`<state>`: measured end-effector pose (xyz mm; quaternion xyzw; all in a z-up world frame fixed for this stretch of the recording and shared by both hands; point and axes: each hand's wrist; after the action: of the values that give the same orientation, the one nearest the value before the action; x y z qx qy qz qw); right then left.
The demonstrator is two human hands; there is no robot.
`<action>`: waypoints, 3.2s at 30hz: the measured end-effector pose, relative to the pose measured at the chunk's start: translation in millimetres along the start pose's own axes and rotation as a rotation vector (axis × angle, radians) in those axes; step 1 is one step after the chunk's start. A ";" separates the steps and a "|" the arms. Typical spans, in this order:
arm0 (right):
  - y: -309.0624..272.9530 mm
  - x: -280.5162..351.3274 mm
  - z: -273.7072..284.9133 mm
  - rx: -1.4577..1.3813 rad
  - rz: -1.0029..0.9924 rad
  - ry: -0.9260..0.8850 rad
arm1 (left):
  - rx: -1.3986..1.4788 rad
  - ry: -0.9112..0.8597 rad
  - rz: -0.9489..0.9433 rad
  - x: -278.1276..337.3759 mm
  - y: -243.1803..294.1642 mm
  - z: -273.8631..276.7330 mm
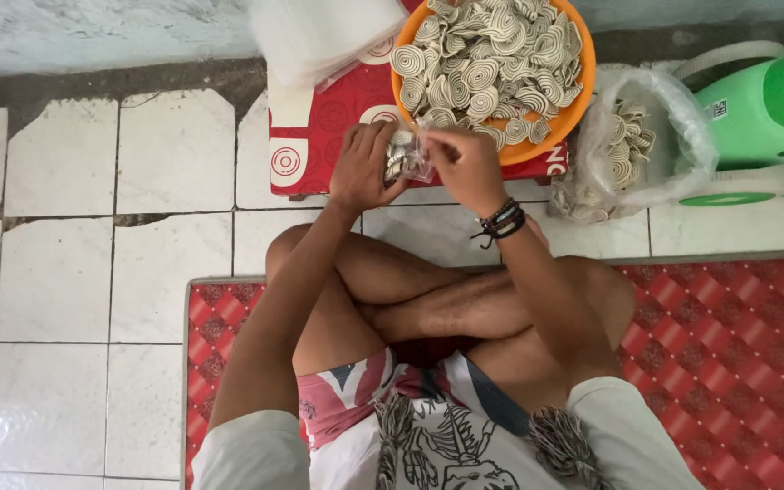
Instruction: Packing small spiral-shaped snacks from a bowl into individual plastic bags while sitting on the floor.
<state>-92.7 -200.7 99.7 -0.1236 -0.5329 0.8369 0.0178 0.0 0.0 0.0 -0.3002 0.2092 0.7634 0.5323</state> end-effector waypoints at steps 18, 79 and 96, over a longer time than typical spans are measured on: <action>45.7 -8.5 61.4 0.600 -0.236 0.026 | -0.032 -0.013 0.017 -4.3 2.2 3.2; 46.4 -19.8 57.9 0.685 -0.242 0.016 | -0.071 -0.064 -0.016 0.0 -0.6 -4.1; 24.7 -13.5 51.5 0.775 -0.277 -0.106 | -0.072 -0.028 0.002 6.5 -3.1 -8.5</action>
<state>-88.7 -259.2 100.8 0.0085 -0.1901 0.9705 0.1480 3.3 0.1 -10.7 -0.3083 0.1743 0.7751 0.5233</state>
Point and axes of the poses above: each hand's wrist, its own x-axis away from the middle knuckle, its own z-axis out of the back of the hand, y = z × x, and after that the axes turned 13 degrees about -z, right-handed
